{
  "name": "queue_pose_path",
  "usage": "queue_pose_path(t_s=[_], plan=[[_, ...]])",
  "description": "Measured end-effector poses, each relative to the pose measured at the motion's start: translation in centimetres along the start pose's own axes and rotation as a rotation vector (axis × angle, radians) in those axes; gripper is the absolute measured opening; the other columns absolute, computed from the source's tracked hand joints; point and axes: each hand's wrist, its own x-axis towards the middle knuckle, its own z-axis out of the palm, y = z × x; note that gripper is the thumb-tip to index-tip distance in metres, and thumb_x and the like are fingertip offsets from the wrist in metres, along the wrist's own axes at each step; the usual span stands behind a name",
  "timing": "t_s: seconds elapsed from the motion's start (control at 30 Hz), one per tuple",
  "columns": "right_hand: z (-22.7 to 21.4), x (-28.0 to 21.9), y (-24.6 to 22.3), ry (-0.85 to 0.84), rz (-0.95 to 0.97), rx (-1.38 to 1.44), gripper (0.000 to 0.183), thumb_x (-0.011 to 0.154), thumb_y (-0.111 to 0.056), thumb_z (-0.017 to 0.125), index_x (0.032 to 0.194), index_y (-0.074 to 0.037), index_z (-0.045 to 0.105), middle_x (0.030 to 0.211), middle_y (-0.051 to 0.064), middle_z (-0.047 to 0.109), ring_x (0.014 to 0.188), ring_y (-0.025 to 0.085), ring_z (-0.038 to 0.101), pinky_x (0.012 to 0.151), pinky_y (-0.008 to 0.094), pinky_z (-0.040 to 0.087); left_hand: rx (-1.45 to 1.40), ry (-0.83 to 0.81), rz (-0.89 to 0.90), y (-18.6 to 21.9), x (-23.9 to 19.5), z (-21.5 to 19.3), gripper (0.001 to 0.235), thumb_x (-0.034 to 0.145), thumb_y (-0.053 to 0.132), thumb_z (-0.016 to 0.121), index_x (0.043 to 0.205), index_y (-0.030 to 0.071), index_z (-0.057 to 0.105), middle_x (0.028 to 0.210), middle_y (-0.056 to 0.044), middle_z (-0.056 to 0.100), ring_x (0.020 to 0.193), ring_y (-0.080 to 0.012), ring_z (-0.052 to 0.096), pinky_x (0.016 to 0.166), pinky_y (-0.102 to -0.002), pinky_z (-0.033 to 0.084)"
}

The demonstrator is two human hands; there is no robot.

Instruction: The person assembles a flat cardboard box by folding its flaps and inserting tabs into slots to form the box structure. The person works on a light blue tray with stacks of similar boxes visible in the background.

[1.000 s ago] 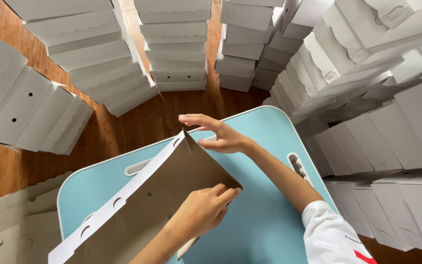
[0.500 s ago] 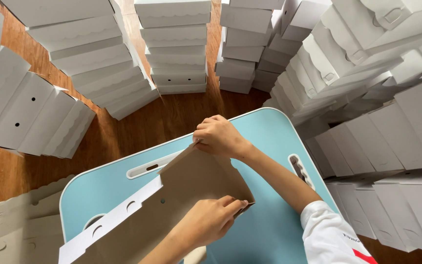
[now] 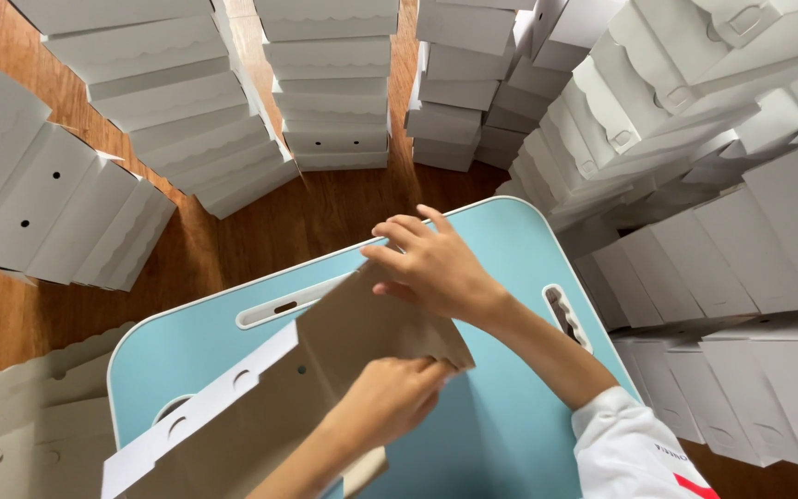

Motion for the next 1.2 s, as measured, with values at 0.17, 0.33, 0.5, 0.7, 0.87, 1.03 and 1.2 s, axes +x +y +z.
queue_pose_path(t_s=[0.17,0.33,0.5,0.7,0.87,1.03,1.2], plan=[[-7.1,-3.9,-3.2,0.021,-0.042,0.11,0.023,0.099,-0.029,0.066,0.115,-0.012,0.061,0.114,0.01,0.064,0.104,0.028,0.062,0.105,0.052,0.042,-0.097,0.073,-0.183,-2.2,-0.2,-0.9,0.013,0.098,0.011,0.052,0.111,0.012,0.049,0.1,-0.007,0.063,0.059,-0.0366,0.059,0.041,-0.049,0.038],[-2.5,-9.8,-4.9,0.039,-0.184,0.068,0.041,0.101,-0.021,0.069,0.14,-0.013,0.058,0.14,0.009,0.057,0.131,0.026,0.058,0.108,0.051,0.045,-0.473,-0.003,-0.603,-2.1,0.7,-3.8,0.012,0.09,0.013,0.057,0.079,0.015,0.055,0.065,0.005,0.061,0.061,-0.0113,0.048,0.06,-0.027,0.04],[1.1,-13.0,-4.4,0.139,-0.142,-0.109,0.047,0.109,-0.018,0.056,0.154,-0.017,0.046,0.159,0.002,0.04,0.148,0.019,0.038,0.119,0.056,0.04,-0.73,-0.119,-0.766,-2.4,1.7,-6.2,0.021,0.095,0.032,0.065,0.091,0.016,0.078,0.084,0.003,0.077,0.079,-0.0063,0.069,0.076,-0.021,0.048],[2.4,-13.1,-4.8,0.361,-0.084,-0.139,0.033,0.1,-0.011,0.072,0.131,-0.019,0.064,0.129,-0.001,0.058,0.123,0.014,0.057,0.108,0.049,0.05,-0.65,-0.131,-0.671,-2.3,1.7,-5.5,0.024,0.097,0.032,0.061,0.102,0.016,0.078,0.101,0.003,0.083,0.096,-0.009,0.078,0.085,-0.023,0.056],[2.2,-13.0,-4.7,0.41,-0.047,-0.039,0.018,0.099,-0.01,0.069,0.117,-0.012,0.065,0.097,0.0,0.063,0.105,0.015,0.065,0.101,0.043,0.052,-0.39,-0.026,-0.496,-0.7,1.7,-3.8,0.012,0.098,0.03,0.063,0.103,0.022,0.072,0.081,0.007,0.076,0.068,-0.0125,0.069,0.061,-0.028,0.049],[1.8,-13.2,-4.2,0.373,-0.031,-0.028,0.018,0.095,0.005,0.054,0.091,-0.009,0.064,0.093,0.002,0.06,0.088,0.013,0.066,0.096,0.038,0.051,-0.019,0.242,-0.201,-2.4,1.5,1.4,0.025,0.099,0.019,0.06,0.122,0.021,0.071,0.084,0.003,0.069,0.058,-0.0244,0.063,0.05,-0.039,0.05],[1.4,-13.0,-4.3,0.374,-0.064,0.015,0.017,0.095,0.005,0.053,0.088,-0.006,0.063,0.087,0.005,0.061,0.08,0.017,0.064,0.081,0.037,0.055,0.038,0.34,-0.128,-2.1,1.7,1.0,0.028,0.086,-0.002,0.058,0.105,0.014,0.069,0.08,0.0,0.062,0.057,-0.0231,0.055,0.049,-0.036,0.044]])
